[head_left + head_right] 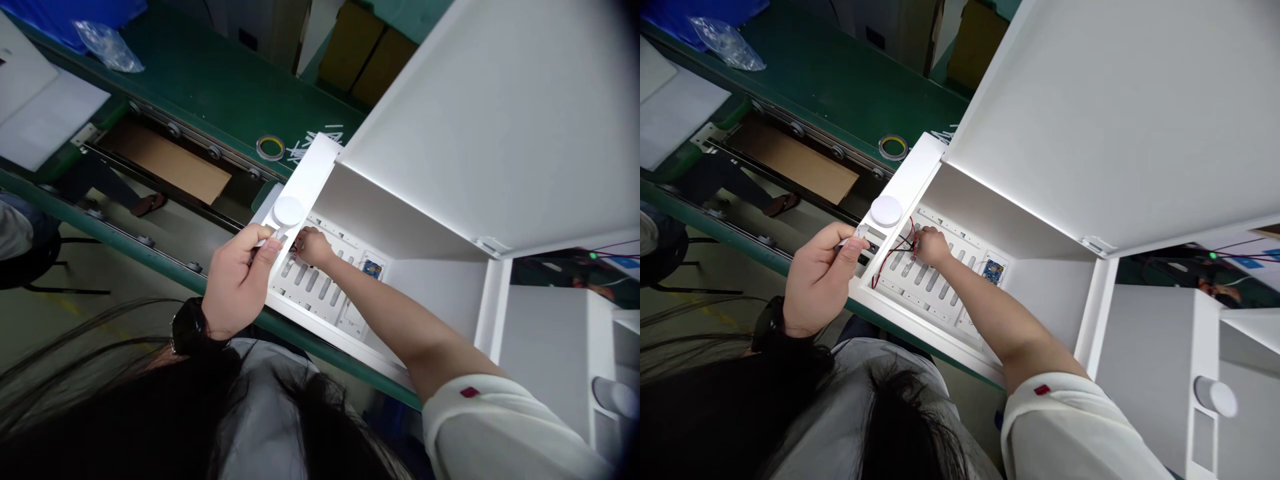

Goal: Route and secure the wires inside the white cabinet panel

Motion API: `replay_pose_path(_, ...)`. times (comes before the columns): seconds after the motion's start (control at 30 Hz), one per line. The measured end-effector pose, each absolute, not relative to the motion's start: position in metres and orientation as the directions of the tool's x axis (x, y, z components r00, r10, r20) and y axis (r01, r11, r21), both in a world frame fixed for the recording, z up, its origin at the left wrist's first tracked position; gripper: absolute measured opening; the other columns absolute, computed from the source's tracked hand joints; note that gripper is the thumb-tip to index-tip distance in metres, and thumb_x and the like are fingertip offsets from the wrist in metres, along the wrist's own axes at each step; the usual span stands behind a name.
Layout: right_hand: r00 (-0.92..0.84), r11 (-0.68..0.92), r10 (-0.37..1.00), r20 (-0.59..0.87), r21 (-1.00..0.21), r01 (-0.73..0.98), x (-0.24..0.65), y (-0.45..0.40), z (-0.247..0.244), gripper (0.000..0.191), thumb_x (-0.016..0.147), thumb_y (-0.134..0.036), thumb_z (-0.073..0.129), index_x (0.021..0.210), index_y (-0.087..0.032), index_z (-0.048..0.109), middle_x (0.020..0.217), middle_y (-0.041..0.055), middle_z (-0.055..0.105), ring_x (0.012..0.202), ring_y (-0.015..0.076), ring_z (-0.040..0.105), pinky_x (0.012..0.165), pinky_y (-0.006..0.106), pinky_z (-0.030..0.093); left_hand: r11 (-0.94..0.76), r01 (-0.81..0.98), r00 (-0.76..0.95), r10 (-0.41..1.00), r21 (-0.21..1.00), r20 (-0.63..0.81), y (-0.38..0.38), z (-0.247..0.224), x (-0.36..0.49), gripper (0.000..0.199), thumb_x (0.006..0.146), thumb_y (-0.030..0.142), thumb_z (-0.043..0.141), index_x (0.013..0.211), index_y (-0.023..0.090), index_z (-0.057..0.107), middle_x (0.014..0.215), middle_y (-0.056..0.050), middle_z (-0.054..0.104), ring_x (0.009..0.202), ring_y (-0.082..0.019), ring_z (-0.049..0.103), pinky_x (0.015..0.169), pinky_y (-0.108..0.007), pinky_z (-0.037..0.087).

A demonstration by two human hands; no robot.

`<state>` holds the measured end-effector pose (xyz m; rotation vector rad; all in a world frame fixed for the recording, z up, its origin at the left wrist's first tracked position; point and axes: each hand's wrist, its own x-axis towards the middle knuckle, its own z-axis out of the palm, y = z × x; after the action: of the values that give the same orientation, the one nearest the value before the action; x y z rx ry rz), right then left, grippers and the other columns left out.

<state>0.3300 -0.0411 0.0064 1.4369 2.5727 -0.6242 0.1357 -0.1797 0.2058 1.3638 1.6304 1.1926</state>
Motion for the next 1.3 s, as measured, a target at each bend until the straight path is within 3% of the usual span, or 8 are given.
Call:
replay_pose_path(0.1, -0.515, 0.451, 0.785, -0.345, -0.252, 0.856, 0.323, -0.044, 0.005, 0.022, 0.075, -0.027, 0.068, 0.093, -0.015, 0.067, 0.099, 0.0110, 0.063, 0.096, 0.0258, 0.052, 0.074, 0.032, 0.038, 0.031, 0.324, -0.209, 0.977, 0.945, 0.040, -0.180, 0.205, 0.136, 0.021, 0.098, 0.034, 0.049, 0.087, 0.020, 0.060, 0.064, 0.004, 0.049, 0.055, -0.009, 0.040, 0.054, -0.024, 0.032)
replay_pose_path(0.23, -0.450, 0.385, 0.815, -0.366, -0.239, 0.891, 0.318, -0.045, 0.006, 0.012, 0.076, -0.013, 0.057, 0.077, -0.016, 0.068, 0.091, 0.0101, 0.067, 0.089, 0.0235, 0.056, 0.072, 0.030, 0.038, 0.079, 0.283, -0.215, 0.976, 0.956, -0.017, -0.181, 0.203, 0.136, 0.021, 0.097, 0.037, 0.050, 0.087, 0.021, 0.059, 0.058, 0.005, 0.041, 0.052, -0.009, 0.036, 0.053, -0.025, 0.030)
replay_pose_path(0.5, 0.005, -0.196, 0.939, -0.345, -0.523, 0.830, 0.340, -0.002, 0.030, 0.015, 0.078, -0.013, 0.059, 0.083, -0.015, 0.073, 0.084, 0.0074, 0.072, 0.073, 0.0171, 0.062, 0.065, 0.026, 0.045, 0.117, 0.179, -0.229, 0.971, 0.977, -0.074, -0.181, 0.200, 0.135, 0.024, 0.096, 0.043, 0.051, 0.088, 0.021, 0.059, 0.056, 0.004, 0.040, 0.049, -0.010, 0.033, 0.047, -0.025, 0.026)
replay_pose_path(0.67, -0.101, -0.355, 0.873, -0.477, -0.763, 0.540, 0.361, -0.007, 0.113, 0.015, 0.067, -0.021, 0.080, 0.079, -0.012, 0.076, 0.073, 0.0093, 0.071, 0.065, 0.0165, 0.063, 0.068, 0.031, 0.054, 0.187, 0.077, -0.212, 0.963, 0.979, -0.167, -0.177, 0.202, 0.131, 0.026, 0.094, 0.044, 0.052, 0.088, 0.020, 0.061, 0.060, 0.002, 0.041, 0.051, -0.011, 0.033, 0.046, -0.024, 0.027)
replay_pose_path(0.83, -0.259, -0.285, 0.902, -0.346, -0.927, 0.246, 0.363, -0.070, 0.210, 0.032, 0.058, -0.036, 0.089, 0.081, -0.017, 0.077, 0.074, 0.0076, 0.073, 0.069, 0.0194, 0.068, 0.075, 0.038, 0.059, 0.280, 0.048, -0.077, 0.958, 0.959, -0.276, -0.174, 0.223, 0.140, 0.024, 0.093, 0.040, 0.054, 0.091, 0.019, 0.065, 0.063, 0.002, 0.046, 0.049, -0.008, 0.030, 0.044, -0.023, 0.024)
replay_pose_path(0.93, -0.249, -0.182, 0.943, -0.222, -0.968, 0.175, 0.355, -0.108, 0.244, 0.031, 0.058, -0.038, 0.089, 0.081, -0.019, 0.078, 0.077, 0.0080, 0.074, 0.072, 0.0214, 0.070, 0.074, 0.039, 0.061, 0.253, 0.114, 0.010, 0.967, 0.961, -0.256, -0.177, 0.242, 0.154, 0.022, 0.093, 0.034, 0.055, 0.094, 0.018, 0.069, 0.069, 0.000, 0.057, 0.054, -0.009, 0.042, 0.049, -0.023, 0.033)
replay_pose_path(1.07, -0.151, -0.073, 0.985, -0.083, -0.995, 0.074, 0.343, -0.143, 0.260, 0.026, 0.063, -0.034, 0.087, 0.086, -0.024, 0.078, 0.081, 0.0061, 0.075, 0.076, 0.0227, 0.071, 0.073, 0.039, 0.062, 0.140, 0.123, 0.081, 0.985, 0.982, -0.151, -0.184, 0.257, 0.167, 0.025, 0.092, 0.032, 0.058, 0.110, 0.022, 0.072, 0.089, -0.001, 0.070, 0.080, -0.014, 0.061, 0.071, -0.024, 0.048)
replay_pose_path(1.3, 0.022, 0.089, 0.996, 0.092, -0.988, 0.123, 0.334, -0.177, 0.262, 0.020, 0.070, -0.027, 0.083, 0.088, -0.029, 0.078, 0.088, 0.0040, 0.074, 0.083, 0.0236, 0.070, 0.080, 0.043, 0.061, -0.066, 0.206, 0.106, 0.993, 0.976, 0.044, -0.195, 0.260, 0.170, 0.023, 0.093, 0.025, 0.057, 0.111, 0.027, 0.072, 0.108, 0.002, 0.071, 0.101, -0.011, 0.064, 0.090, -0.020, 0.047)
